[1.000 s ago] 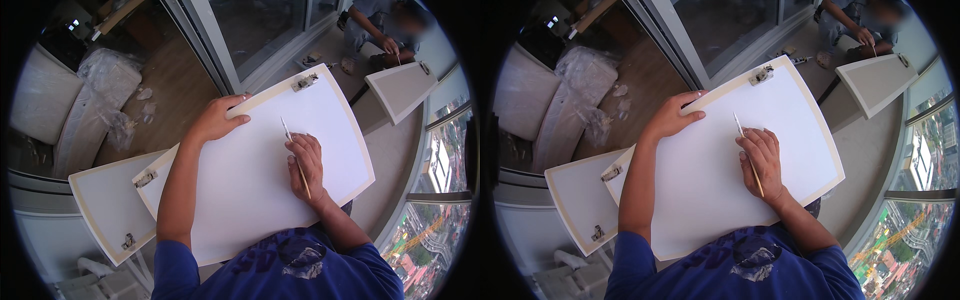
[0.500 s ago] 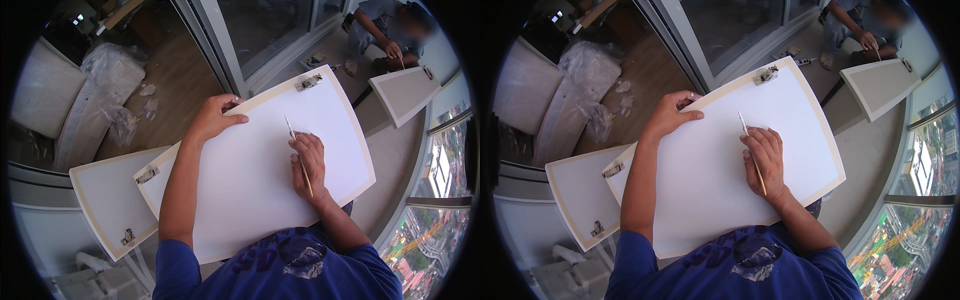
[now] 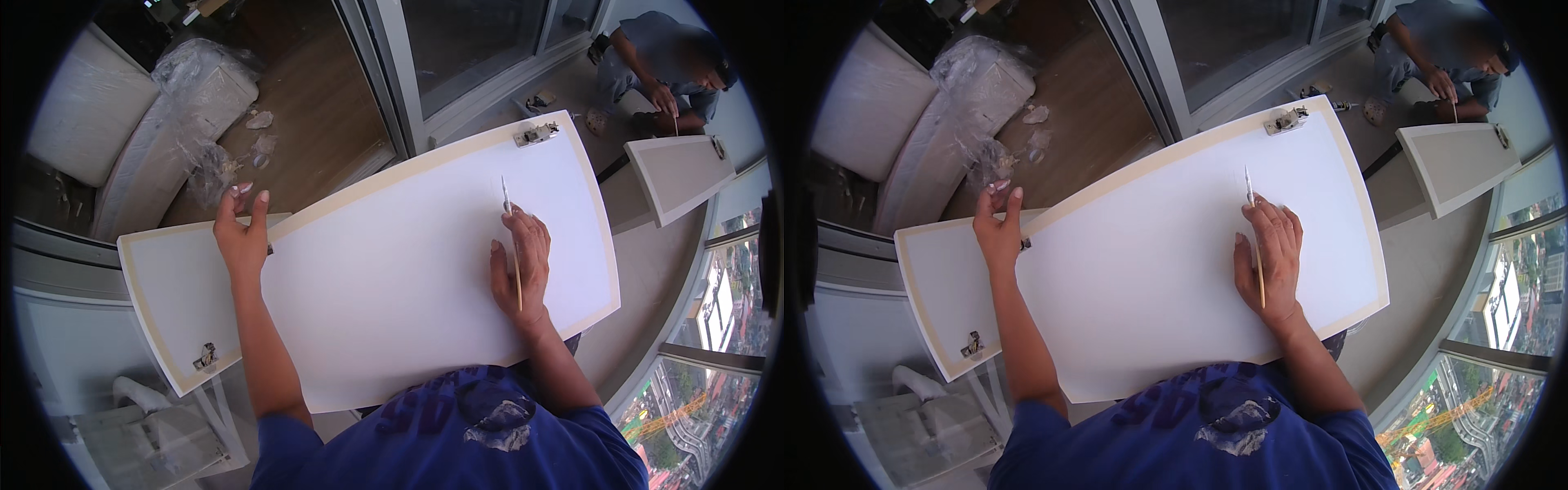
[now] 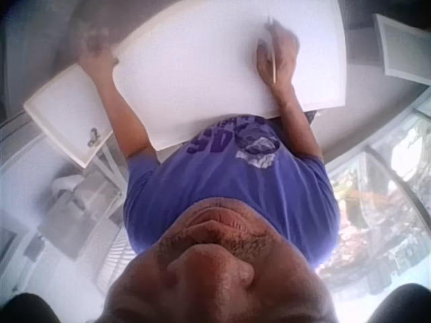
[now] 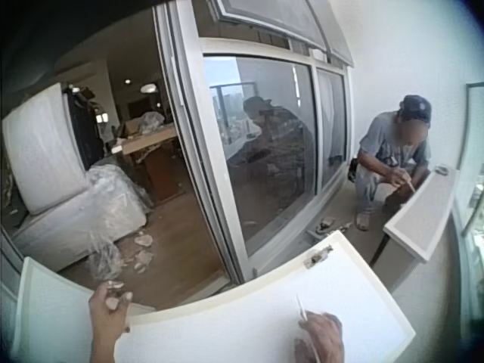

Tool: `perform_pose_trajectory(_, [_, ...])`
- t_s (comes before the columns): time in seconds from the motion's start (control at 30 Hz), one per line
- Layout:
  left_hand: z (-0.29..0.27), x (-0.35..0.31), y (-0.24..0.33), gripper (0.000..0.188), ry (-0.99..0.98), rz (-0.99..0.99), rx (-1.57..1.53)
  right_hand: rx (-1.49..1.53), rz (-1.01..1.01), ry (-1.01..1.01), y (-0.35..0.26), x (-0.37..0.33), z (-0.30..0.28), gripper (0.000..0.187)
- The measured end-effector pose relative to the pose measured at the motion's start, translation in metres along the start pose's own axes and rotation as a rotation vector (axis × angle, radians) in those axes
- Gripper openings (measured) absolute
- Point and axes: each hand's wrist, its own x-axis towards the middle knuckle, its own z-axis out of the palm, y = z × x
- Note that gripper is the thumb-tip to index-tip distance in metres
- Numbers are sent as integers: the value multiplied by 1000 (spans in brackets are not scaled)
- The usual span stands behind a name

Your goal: The person paints the edge and back of a furniture panel with a brush while holding it by hand.

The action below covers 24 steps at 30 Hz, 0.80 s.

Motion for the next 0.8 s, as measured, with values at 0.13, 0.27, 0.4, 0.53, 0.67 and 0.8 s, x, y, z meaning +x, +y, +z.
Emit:
perform_pose_trajectory(0.13, [-11,-26,27,28,-2,234,61,-13,-41,-17,0,-4,10,52])
perform_pose_trajectory(0.27, [-11,-52,64,25,37,406,63,-17,-34,9,5,-11,12,54])
perform_pose_trajectory(0.4, [-44,-56,44,24,235,255,1,-36,-70,15,11,-14,12,55])
perform_pose_trajectory(0.53, [-78,-49,-23,29,247,-88,-357,-2,-33,18,12,-17,7,55])
perform_pose_trajectory(0.67, [-49,-46,-69,33,-41,-98,-710,-64,20,9,16,-18,0,53])
perform_pose_trajectory(0.8, [-26,-14,-68,40,-167,-64,-968,-62,-42,-37,22,-24,-6,60])
